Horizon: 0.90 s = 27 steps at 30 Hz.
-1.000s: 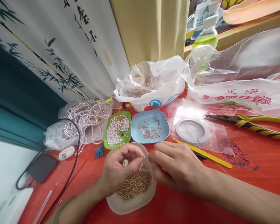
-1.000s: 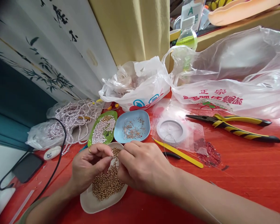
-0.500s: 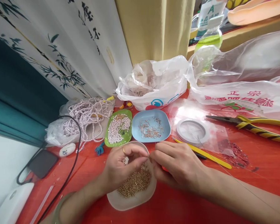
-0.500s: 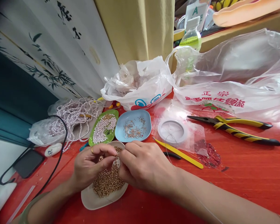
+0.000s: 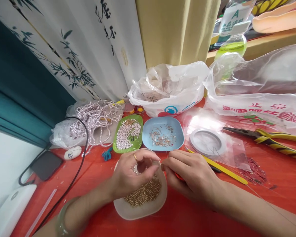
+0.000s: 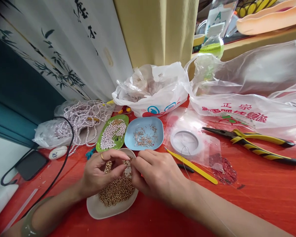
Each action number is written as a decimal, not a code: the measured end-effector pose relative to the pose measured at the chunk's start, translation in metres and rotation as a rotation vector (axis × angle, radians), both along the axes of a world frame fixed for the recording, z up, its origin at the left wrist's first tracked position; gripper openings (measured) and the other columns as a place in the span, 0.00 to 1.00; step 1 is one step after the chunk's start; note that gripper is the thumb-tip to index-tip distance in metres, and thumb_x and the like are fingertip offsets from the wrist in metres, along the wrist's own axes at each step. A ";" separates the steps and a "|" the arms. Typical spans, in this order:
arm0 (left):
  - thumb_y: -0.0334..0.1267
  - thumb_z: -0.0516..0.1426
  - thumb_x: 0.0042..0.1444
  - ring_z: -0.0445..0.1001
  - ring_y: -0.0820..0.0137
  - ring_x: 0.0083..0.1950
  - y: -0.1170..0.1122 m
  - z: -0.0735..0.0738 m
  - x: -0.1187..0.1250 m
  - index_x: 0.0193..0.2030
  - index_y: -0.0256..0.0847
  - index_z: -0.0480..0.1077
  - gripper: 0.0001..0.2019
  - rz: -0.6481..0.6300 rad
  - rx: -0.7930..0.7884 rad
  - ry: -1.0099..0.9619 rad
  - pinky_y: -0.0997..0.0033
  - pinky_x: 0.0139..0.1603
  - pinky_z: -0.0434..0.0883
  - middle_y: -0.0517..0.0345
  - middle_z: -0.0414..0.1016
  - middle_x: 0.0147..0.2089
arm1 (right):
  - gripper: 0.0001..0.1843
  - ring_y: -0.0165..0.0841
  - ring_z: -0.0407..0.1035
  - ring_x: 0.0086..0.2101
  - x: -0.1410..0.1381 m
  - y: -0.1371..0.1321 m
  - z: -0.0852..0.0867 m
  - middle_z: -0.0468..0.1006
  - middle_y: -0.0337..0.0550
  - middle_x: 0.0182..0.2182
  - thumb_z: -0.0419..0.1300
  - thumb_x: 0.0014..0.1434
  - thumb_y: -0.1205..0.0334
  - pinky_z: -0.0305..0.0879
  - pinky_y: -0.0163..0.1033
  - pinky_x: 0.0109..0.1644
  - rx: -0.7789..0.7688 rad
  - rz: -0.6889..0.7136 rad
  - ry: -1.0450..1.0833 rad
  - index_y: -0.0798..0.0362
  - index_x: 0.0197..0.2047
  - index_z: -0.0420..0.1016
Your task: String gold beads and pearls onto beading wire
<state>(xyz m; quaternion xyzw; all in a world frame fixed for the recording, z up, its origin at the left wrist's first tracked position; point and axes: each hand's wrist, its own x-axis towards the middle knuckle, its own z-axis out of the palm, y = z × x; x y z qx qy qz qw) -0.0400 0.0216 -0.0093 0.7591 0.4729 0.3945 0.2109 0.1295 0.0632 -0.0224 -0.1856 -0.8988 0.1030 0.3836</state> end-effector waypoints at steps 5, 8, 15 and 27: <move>0.29 0.54 0.48 0.62 0.79 0.21 -0.001 -0.003 -0.002 0.34 0.38 0.66 0.05 0.023 -0.026 0.007 0.79 0.22 0.63 0.64 0.67 0.22 | 0.14 0.26 0.52 0.18 0.000 0.000 -0.002 0.63 0.38 0.16 0.46 0.54 0.73 0.50 0.32 0.19 0.003 -0.009 0.001 0.58 0.22 0.69; 0.29 0.54 0.48 0.61 0.79 0.22 -0.001 -0.002 -0.003 0.33 0.39 0.65 0.05 0.016 0.003 0.036 0.79 0.22 0.63 0.63 0.68 0.24 | 0.14 0.25 0.52 0.18 0.001 0.000 -0.003 0.63 0.39 0.16 0.46 0.54 0.73 0.51 0.32 0.20 -0.013 -0.013 0.002 0.59 0.22 0.69; 0.28 0.52 0.50 0.62 0.78 0.22 0.001 -0.001 -0.001 0.29 0.38 0.65 0.03 -0.029 0.110 0.104 0.78 0.24 0.63 0.61 0.69 0.24 | 0.14 0.26 0.54 0.18 -0.002 0.001 -0.004 0.65 0.40 0.16 0.47 0.55 0.72 0.52 0.32 0.20 0.019 -0.005 -0.035 0.59 0.23 0.70; 0.27 0.53 0.49 0.64 0.79 0.24 0.003 -0.007 -0.003 0.29 0.38 0.67 0.04 0.027 0.167 0.122 0.79 0.26 0.64 0.63 0.71 0.24 | 0.11 0.27 0.59 0.20 -0.001 0.003 -0.005 0.68 0.40 0.19 0.47 0.57 0.70 0.57 0.31 0.21 -0.001 -0.038 -0.076 0.58 0.30 0.71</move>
